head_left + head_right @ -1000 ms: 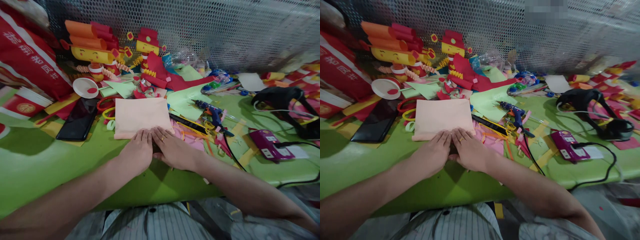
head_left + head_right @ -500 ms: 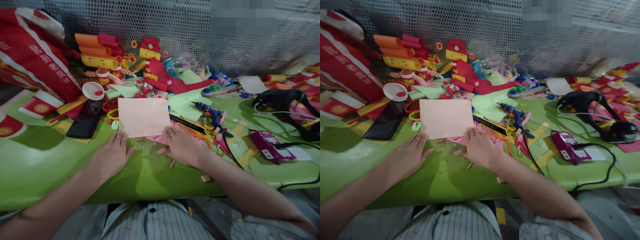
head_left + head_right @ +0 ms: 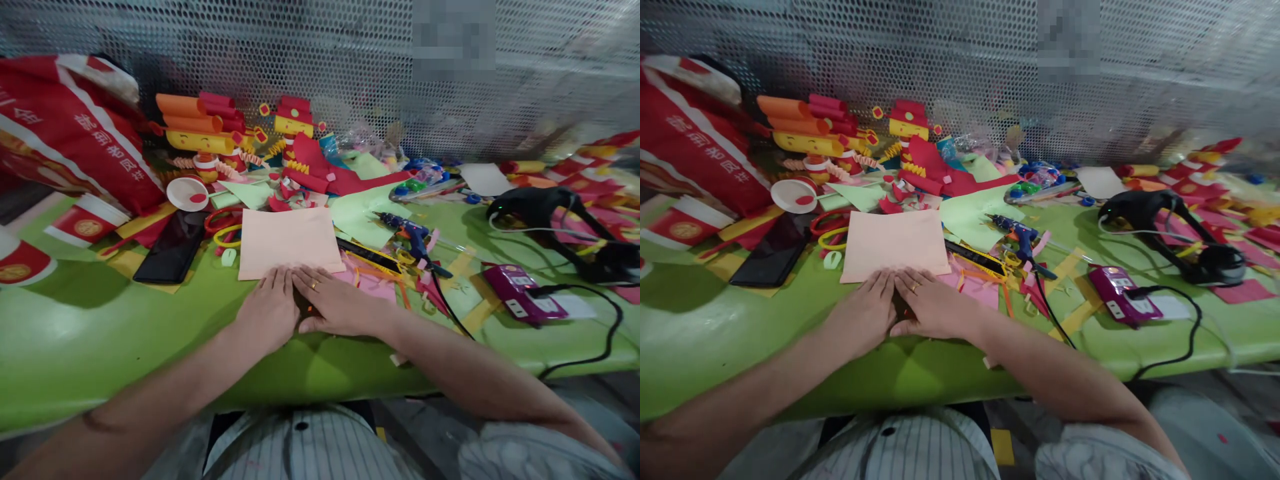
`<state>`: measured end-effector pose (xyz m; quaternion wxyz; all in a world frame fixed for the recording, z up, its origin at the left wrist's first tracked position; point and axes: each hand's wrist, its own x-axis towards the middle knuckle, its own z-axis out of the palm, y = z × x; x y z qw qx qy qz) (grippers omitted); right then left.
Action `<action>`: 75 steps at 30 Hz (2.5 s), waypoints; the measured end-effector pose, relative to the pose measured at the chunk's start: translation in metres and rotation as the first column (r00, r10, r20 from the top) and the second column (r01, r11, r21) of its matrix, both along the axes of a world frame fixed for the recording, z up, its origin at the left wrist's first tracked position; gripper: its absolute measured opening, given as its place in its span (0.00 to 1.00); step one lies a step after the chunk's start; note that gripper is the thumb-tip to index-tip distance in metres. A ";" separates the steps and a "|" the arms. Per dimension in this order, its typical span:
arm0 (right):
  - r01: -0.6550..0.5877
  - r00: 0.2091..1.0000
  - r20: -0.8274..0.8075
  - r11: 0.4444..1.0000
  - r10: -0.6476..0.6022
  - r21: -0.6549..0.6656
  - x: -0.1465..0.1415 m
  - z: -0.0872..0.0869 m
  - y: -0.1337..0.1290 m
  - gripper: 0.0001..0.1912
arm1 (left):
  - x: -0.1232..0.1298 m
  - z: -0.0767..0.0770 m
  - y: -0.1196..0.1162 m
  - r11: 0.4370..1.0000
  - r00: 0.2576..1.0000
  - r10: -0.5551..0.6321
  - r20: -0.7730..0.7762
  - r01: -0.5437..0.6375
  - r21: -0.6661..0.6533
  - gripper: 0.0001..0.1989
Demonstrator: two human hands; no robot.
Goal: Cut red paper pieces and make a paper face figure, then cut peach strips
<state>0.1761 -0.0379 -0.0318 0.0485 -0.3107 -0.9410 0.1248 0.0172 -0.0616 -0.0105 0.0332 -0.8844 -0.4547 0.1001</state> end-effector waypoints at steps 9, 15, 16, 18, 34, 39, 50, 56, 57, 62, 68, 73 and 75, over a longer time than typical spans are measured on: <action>0.110 0.991 0.070 0.994 -0.110 0.000 0.007 0.012 -0.002 0.41 | -0.025 -0.001 0.002 0.989 0.993 0.117 0.011 -0.117 0.092 0.23; 0.249 0.957 0.168 0.966 -0.235 -0.066 0.024 0.030 0.006 0.25 | -0.055 0.005 -0.005 0.973 0.976 0.214 -0.033 -0.210 0.094 0.22; 0.274 0.945 0.198 0.960 -0.259 -0.050 0.025 0.032 0.008 0.23 | -0.057 0.006 -0.006 0.972 0.976 0.215 -0.031 -0.211 0.104 0.21; 0.297 0.921 0.265 0.955 -0.285 -0.003 0.027 0.036 0.010 0.19 | -0.057 0.010 -0.006 0.972 0.978 0.205 -0.043 -0.198 0.123 0.21; 0.182 0.969 0.107 0.938 -0.221 0.294 0.024 0.017 0.026 0.11 | 0.013 0.018 0.033 0.995 0.999 0.029 -0.013 -0.028 0.091 0.14; 0.219 0.976 -0.087 0.918 -0.201 0.330 0.029 0.022 0.025 0.13 | 0.004 0.012 0.041 0.994 0.997 0.072 -0.011 -0.071 0.084 0.17; 0.220 0.947 0.190 0.954 -0.260 0.205 0.061 0.054 -0.043 0.13 | -0.004 0.023 0.032 0.992 0.995 0.096 0.018 -0.098 0.083 0.21; 0.366 0.911 0.114 0.903 -0.397 0.223 0.093 0.001 -0.091 0.14 | 0.001 0.021 0.024 0.995 0.997 0.055 0.052 -0.059 0.076 0.24; 0.365 0.913 0.099 0.901 -0.395 0.234 0.096 -0.006 -0.092 0.15 | 0.002 0.021 0.023 0.996 0.997 0.059 0.047 -0.062 0.062 0.25; 0.330 0.937 0.001 0.885 -0.350 0.330 0.104 -0.021 -0.084 0.19 | 0.005 0.016 0.023 0.996 0.996 0.088 -0.009 -0.088 -0.032 0.26; 0.459 0.876 -0.327 0.821 -0.354 0.340 0.091 0.008 -0.032 0.13 | 0.004 0.010 0.025 0.998 0.999 0.034 -0.005 -0.034 -0.047 0.23; 0.560 0.796 -0.476 0.753 -0.373 0.345 0.051 0.040 0.044 0.12 | 0.004 0.009 0.023 0.999 1.000 0.024 -0.010 -0.024 -0.035 0.21; 0.616 0.766 -0.487 0.696 -0.420 0.369 0.037 0.044 0.061 0.11 | 0.005 0.009 0.024 0.999 1.000 0.027 -0.010 -0.027 -0.035 0.21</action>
